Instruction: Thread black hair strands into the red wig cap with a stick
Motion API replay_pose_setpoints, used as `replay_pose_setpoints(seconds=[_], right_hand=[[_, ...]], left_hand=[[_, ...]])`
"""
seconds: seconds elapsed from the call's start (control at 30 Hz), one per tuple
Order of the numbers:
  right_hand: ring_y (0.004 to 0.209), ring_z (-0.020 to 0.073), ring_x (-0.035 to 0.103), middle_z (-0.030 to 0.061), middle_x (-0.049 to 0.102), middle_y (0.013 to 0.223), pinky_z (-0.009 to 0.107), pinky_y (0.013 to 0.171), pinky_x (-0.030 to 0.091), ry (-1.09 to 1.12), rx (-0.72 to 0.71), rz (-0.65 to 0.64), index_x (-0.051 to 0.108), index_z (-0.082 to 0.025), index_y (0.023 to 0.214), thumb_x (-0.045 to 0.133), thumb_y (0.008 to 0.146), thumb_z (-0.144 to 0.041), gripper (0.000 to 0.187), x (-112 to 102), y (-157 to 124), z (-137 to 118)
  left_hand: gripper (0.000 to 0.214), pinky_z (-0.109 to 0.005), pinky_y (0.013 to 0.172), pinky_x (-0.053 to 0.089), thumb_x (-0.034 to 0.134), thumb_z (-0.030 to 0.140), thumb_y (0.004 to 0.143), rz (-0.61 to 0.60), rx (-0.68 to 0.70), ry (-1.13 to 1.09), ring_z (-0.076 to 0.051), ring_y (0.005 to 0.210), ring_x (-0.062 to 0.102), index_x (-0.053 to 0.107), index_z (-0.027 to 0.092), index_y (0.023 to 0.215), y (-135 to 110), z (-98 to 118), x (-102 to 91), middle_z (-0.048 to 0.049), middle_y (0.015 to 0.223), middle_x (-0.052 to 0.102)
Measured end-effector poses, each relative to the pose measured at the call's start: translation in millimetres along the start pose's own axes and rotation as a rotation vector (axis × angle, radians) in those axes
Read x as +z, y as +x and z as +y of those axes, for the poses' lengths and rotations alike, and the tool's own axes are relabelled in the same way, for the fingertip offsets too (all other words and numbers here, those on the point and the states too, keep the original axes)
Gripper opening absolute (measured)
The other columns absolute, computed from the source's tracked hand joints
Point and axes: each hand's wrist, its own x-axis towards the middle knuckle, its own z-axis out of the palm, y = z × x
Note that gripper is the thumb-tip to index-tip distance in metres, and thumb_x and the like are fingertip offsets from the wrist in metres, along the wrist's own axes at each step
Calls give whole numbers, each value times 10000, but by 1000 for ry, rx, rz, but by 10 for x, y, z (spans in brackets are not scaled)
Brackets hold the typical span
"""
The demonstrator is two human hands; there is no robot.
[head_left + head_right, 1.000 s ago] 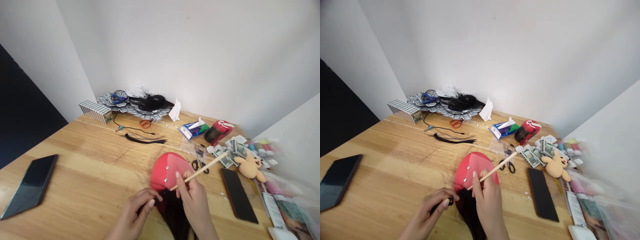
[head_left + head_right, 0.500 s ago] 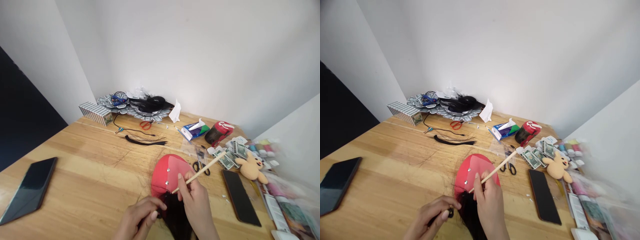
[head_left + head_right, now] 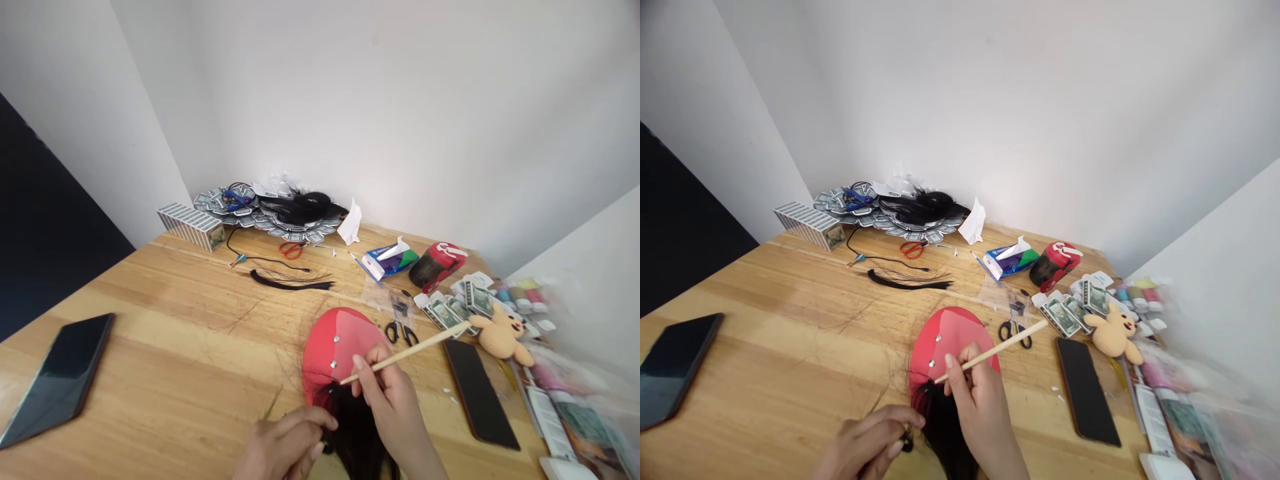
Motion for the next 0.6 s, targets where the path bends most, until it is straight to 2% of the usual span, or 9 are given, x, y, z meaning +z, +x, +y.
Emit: replay_pose_setpoints(seconds=[0.2, 0.33, 0.6], right_hand=[[635, 145, 600, -7, 610, 675, 238, 618, 442, 21, -59, -79, 535, -222, 761, 399, 1020, -442, 366, -71, -11, -20], [651, 148, 611, -4, 618, 684, 243, 635, 446, 34, -71, -88, 538, -221, 767, 399, 1023, -429, 358, -71, -20, -15], [660, 151, 621, 0, 619, 686, 244, 634, 452, 57, -71, -91, 525, -221, 764, 400, 1025, -431, 357, -81, 7, -18]], left_hand=[[187, -99, 618, 547, 366, 235, 1057, 29, 42, 52, -120, 666, 757, 520, 219, 951, 17, 21, -5, -44, 846, 745], [176, -95, 620, 543, 374, 235, 1055, 14, 46, 69, -112, 655, 752, 524, 221, 964, 38, 34, -29, -39, 851, 744], [136, -110, 620, 536, 437, 134, 998, 1, 18, 29, -115, 658, 741, 538, 224, 991, 1, 7, -67, -43, 877, 736]])
